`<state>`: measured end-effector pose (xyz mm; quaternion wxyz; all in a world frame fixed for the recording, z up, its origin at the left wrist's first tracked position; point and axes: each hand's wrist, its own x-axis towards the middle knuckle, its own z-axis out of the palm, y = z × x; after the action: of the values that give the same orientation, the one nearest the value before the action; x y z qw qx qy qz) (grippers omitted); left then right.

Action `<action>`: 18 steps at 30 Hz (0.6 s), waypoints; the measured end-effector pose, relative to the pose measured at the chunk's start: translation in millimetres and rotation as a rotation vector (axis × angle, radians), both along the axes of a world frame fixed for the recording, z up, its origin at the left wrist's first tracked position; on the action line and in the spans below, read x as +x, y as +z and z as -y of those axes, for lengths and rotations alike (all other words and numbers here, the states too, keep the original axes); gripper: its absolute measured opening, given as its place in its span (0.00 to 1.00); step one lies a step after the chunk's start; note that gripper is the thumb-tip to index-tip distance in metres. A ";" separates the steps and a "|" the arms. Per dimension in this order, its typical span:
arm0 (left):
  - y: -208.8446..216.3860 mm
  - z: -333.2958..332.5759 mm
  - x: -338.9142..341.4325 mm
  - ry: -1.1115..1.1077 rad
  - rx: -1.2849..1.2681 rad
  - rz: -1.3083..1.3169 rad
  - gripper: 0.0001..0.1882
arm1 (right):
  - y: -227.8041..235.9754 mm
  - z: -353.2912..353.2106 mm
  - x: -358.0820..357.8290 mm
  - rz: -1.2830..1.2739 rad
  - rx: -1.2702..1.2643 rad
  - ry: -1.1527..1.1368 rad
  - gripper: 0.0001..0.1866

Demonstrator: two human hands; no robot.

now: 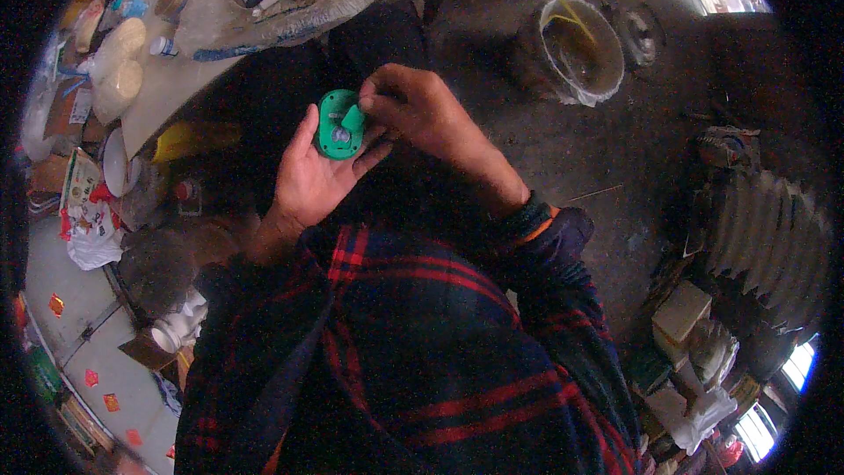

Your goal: The person opens a small green device, inserts a USB stick, and then removes it. They open the back cover, insert a battery, and close the cover. The person then applies a blue label to the device and handles a small white tube.

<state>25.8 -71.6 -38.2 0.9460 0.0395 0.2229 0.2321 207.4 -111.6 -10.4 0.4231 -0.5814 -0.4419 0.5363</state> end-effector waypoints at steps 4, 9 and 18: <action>0.4 0.9 0.0 -0.006 0.018 0.031 0.25 | 5.7 2.4 0.8 0.055 0.037 0.076 0.06; 1.1 1.4 0.7 0.012 0.002 -0.029 0.24 | 7.9 5.5 -8.0 0.105 0.050 0.072 0.06; -3.4 2.5 0.4 -0.010 0.052 -0.092 0.24 | 4.3 7.4 -18.9 0.283 0.142 0.027 0.08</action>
<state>26.2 -74.1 -41.6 0.9345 0.0759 0.2601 0.2308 188.5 -119.1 -6.1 0.3897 -0.6137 -0.5416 0.4221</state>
